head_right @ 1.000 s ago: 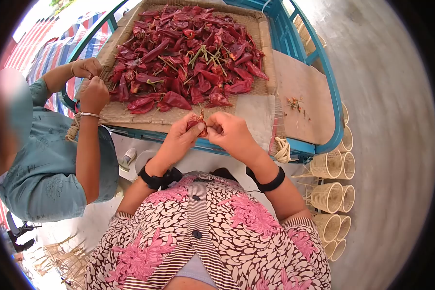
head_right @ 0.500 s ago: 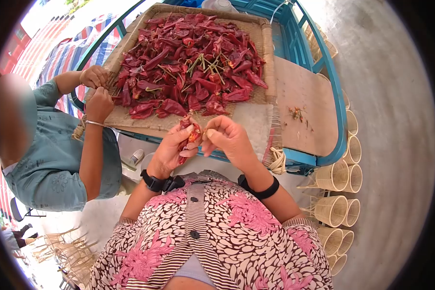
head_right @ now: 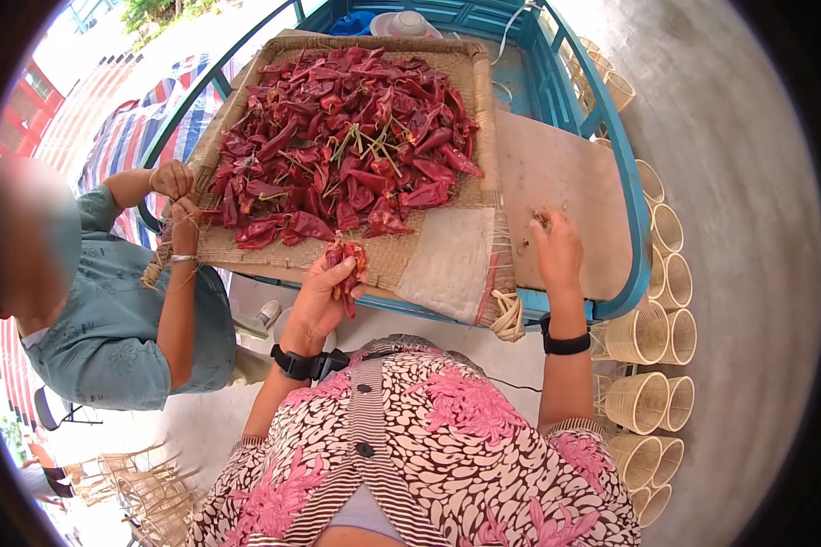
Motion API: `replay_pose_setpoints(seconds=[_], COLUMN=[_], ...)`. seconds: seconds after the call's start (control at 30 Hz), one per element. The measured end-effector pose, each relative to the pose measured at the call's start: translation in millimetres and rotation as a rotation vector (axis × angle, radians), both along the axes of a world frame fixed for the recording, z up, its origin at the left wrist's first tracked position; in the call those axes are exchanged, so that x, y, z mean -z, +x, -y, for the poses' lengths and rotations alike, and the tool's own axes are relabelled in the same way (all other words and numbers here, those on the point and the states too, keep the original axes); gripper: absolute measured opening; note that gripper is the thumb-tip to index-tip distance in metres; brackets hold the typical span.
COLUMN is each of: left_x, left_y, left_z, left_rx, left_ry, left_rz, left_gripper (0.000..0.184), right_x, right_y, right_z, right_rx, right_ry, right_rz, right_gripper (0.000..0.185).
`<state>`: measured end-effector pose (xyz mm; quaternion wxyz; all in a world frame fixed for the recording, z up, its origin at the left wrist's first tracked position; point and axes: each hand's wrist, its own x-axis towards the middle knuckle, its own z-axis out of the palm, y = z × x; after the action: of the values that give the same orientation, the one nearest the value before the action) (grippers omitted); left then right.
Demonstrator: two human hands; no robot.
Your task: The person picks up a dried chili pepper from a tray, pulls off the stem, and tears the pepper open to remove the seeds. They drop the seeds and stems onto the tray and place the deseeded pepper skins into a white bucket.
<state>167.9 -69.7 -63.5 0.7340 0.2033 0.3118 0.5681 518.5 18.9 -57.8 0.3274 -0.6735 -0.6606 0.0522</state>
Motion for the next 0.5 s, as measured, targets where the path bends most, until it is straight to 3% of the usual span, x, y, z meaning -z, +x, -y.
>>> replay_pose_setpoints(seconds=[0.03,0.13,0.2,0.37,0.5], left_x=[-0.9,-2.4,-4.3,-7.4,-12.1], left_y=[2.5,9.4,15.1,26.9,34.8], left_z=[-0.5,-3.0,-4.1,-11.2,-13.1], left_rx=[-0.006,-0.010,-0.011,0.017,-0.014], left_ry=[0.016,0.051,0.065,0.096,0.022], left_rz=[-0.004,-0.018,-0.046,-0.127,-0.189], left_gripper=[0.018,0.018,0.018,0.014,0.012], right_x=[-4.3,-28.5,-64.3,-71.4,-52.5], right_y=[-3.1,-33.3,-72.8,-132.3,-145.4], right_z=[1.4,5.6,25.2,35.1,26.9], right_rx=[0.030,-0.203,-0.488,-0.757,-0.786], right_ry=[0.018,-0.028,-0.195,-0.097,0.145], right_rz=[0.087,-0.174,-0.405,-0.285,-0.082], right_gripper=[0.022,0.019,0.017,0.011,0.007])
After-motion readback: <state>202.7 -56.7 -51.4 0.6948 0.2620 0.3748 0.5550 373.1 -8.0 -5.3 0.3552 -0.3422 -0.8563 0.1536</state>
